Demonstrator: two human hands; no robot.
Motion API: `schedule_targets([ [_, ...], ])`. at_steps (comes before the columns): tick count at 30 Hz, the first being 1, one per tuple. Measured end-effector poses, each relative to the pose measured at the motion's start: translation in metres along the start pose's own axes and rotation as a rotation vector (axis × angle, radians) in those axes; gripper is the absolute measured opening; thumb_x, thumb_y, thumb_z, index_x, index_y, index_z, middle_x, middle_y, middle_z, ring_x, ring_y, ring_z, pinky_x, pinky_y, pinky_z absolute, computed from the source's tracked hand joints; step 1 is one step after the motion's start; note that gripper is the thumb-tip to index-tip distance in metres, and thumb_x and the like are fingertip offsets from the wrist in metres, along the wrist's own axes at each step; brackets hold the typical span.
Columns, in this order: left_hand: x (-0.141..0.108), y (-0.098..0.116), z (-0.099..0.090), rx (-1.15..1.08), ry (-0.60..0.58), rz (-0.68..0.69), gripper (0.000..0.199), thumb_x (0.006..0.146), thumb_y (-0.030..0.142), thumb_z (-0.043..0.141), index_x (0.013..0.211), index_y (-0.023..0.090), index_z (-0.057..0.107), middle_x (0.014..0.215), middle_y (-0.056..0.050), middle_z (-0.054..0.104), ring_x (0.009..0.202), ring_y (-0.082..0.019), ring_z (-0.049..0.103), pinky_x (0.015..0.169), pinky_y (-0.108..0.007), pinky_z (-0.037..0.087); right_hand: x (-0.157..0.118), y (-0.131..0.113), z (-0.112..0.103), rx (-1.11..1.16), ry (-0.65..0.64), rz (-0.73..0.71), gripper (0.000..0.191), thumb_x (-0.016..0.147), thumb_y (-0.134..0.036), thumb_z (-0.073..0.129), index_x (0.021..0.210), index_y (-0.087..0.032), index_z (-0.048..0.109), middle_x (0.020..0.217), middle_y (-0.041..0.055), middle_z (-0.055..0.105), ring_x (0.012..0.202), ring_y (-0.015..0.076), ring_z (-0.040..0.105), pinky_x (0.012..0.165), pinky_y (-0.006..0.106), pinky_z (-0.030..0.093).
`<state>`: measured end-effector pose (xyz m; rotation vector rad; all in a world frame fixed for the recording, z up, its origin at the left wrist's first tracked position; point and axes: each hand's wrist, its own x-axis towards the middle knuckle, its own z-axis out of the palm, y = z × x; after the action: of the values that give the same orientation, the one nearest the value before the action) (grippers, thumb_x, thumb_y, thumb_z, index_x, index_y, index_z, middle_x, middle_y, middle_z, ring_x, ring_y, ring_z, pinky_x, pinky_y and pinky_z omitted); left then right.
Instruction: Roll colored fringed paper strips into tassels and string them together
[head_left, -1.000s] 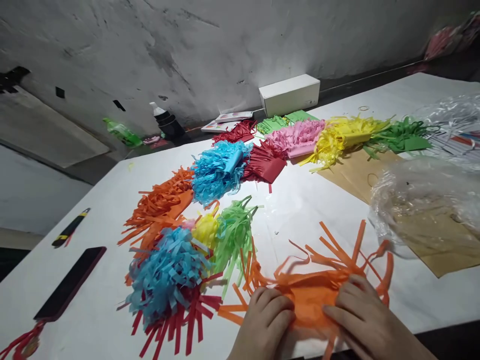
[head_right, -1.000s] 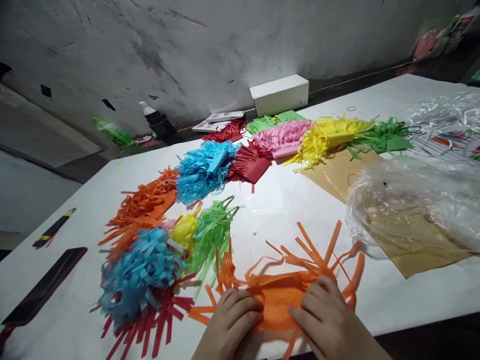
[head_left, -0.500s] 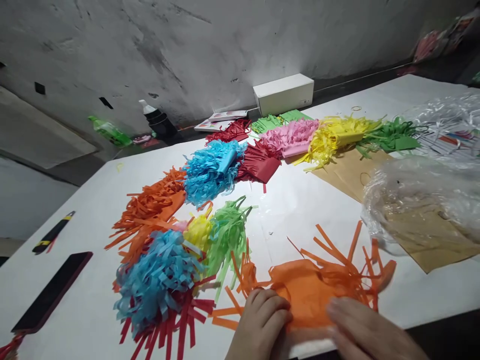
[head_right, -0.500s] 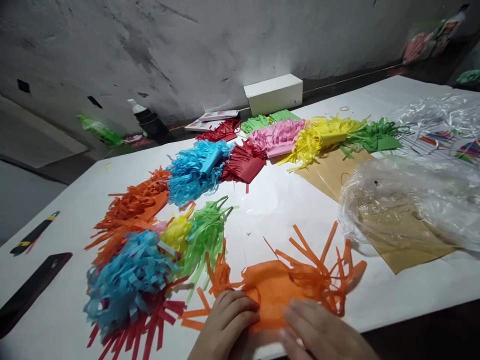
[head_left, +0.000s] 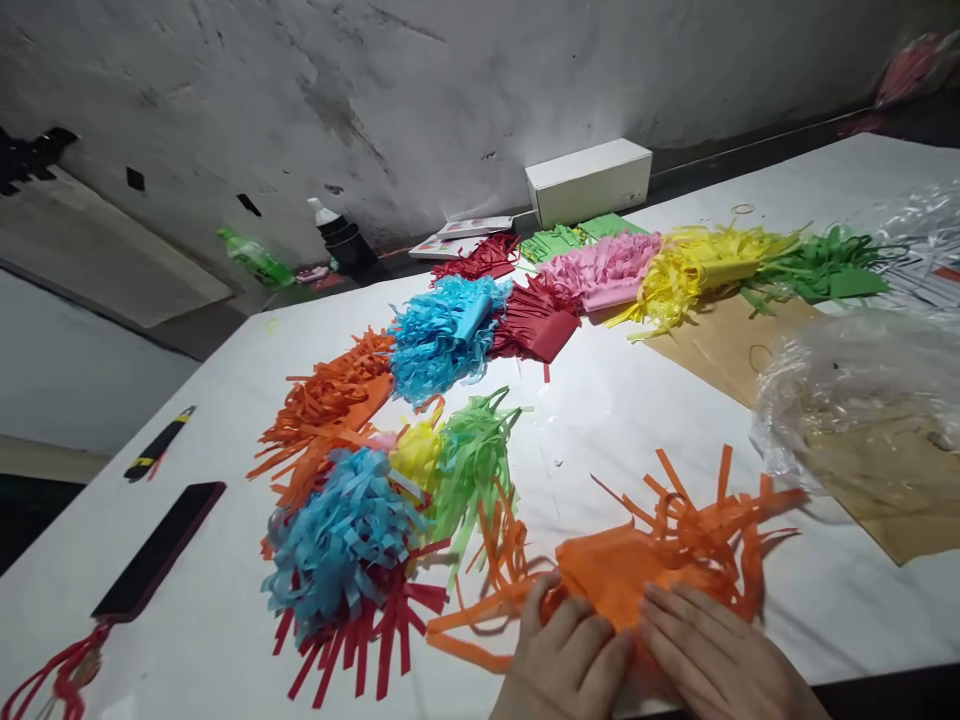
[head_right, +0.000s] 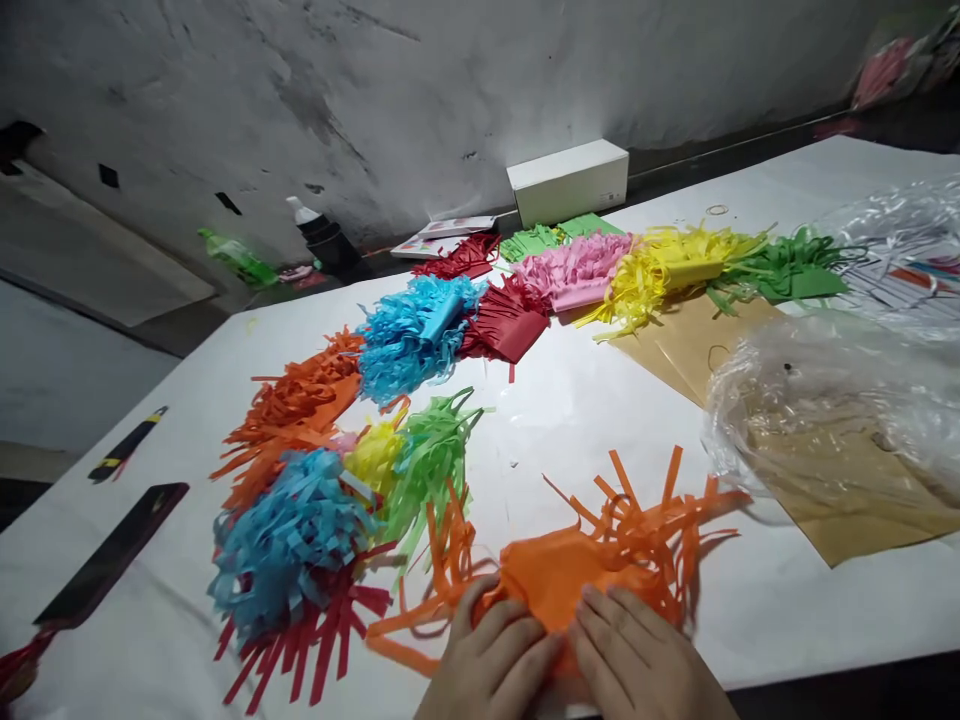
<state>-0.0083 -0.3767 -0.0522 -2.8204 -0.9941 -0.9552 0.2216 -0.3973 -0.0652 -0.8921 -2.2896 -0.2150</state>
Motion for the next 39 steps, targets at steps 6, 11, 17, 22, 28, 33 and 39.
schedule_targets([
  [6, -0.017, -0.035, -0.048, 0.072, -0.152, -0.178, 0.034, 0.099, 0.045, 0.052, 0.076, 0.022, 0.061, 0.082, -0.004, 0.068, 0.082, -0.024, 0.06, 0.092, -0.046, 0.039, -0.026, -0.003, 0.013, -0.053, 0.065, 0.026, 0.039, 0.103, -0.013, 0.037, 0.115, -0.017, 0.073, 0.112, 0.0057, 0.078, 0.105, 0.0191, 0.075, 0.11, 0.031, 0.048],
  [11, -0.025, -0.033, -0.054, 0.205, -0.128, -0.054, 0.045, 0.097, 0.055, 0.055, 0.119, 0.018, 0.066, 0.125, -0.015, 0.068, 0.127, -0.035, 0.052, 0.118, -0.058, 0.022, -0.018, -0.003, 0.016, 0.024, 0.111, 0.088, 0.034, 0.102, -0.018, 0.043, 0.122, -0.019, 0.07, 0.1, 0.0044, 0.081, 0.095, 0.02, 0.077, 0.102, 0.031, 0.055],
  [17, -0.022, -0.004, 0.019, -0.125, 0.097, -0.18, 0.035, 0.109, 0.023, 0.036, 0.092, 0.024, 0.067, 0.073, 0.004, 0.073, 0.079, -0.016, 0.066, 0.125, -0.049, 0.014, 0.014, 0.002, -0.006, 0.039, 0.018, 0.189, 0.026, 0.098, -0.011, 0.044, 0.104, -0.018, 0.068, 0.087, 0.0014, 0.079, 0.08, 0.0162, 0.075, 0.081, 0.028, 0.055],
  [22, -0.01, -0.004, 0.014, -0.192, -0.008, -0.457, 0.022, 0.1, 0.017, 0.041, 0.106, 0.023, 0.061, 0.076, -0.002, 0.067, 0.076, -0.022, 0.062, 0.1, -0.052, 0.041, 0.004, 0.001, 0.001, -0.005, -0.006, 0.408, 0.022, 0.102, -0.021, 0.047, 0.117, -0.015, 0.062, 0.093, 0.0076, 0.075, 0.086, 0.0222, 0.071, 0.085, 0.038, 0.05],
  [28, 0.015, -0.012, -0.001, -0.038, -0.179, -0.547, 0.02, 0.095, 0.01, 0.048, 0.108, 0.022, 0.058, 0.085, -0.002, 0.069, 0.076, -0.023, 0.061, 0.093, -0.051, 0.038, 0.014, 0.01, 0.029, -0.123, -0.05, 0.516, 0.029, 0.104, -0.027, 0.048, 0.129, -0.014, 0.057, 0.085, 0.0069, 0.072, 0.072, 0.0226, 0.066, 0.078, 0.042, 0.045],
  [33, 0.013, -0.018, 0.003, -0.015, -0.218, -0.523, 0.019, 0.094, 0.009, 0.049, 0.101, 0.022, 0.06, 0.08, 0.0, 0.065, 0.075, -0.022, 0.059, 0.092, -0.049, 0.038, 0.018, 0.021, 0.015, -0.229, -0.048, 0.535, 0.025, 0.102, -0.024, 0.05, 0.122, -0.015, 0.062, 0.096, 0.0101, 0.074, 0.085, 0.0281, 0.07, 0.084, 0.048, 0.045],
  [39, 0.014, -0.017, 0.005, -0.052, -0.11, -0.566, 0.021, 0.092, 0.007, 0.046, 0.102, 0.022, 0.059, 0.079, -0.001, 0.063, 0.074, -0.023, 0.056, 0.093, -0.052, 0.037, 0.017, 0.008, -0.003, -0.079, -0.098, 0.027, 0.039, 0.095, -0.005, 0.041, 0.121, -0.016, 0.068, 0.12, 0.0058, 0.076, 0.113, 0.0231, 0.068, 0.104, 0.038, 0.046],
])
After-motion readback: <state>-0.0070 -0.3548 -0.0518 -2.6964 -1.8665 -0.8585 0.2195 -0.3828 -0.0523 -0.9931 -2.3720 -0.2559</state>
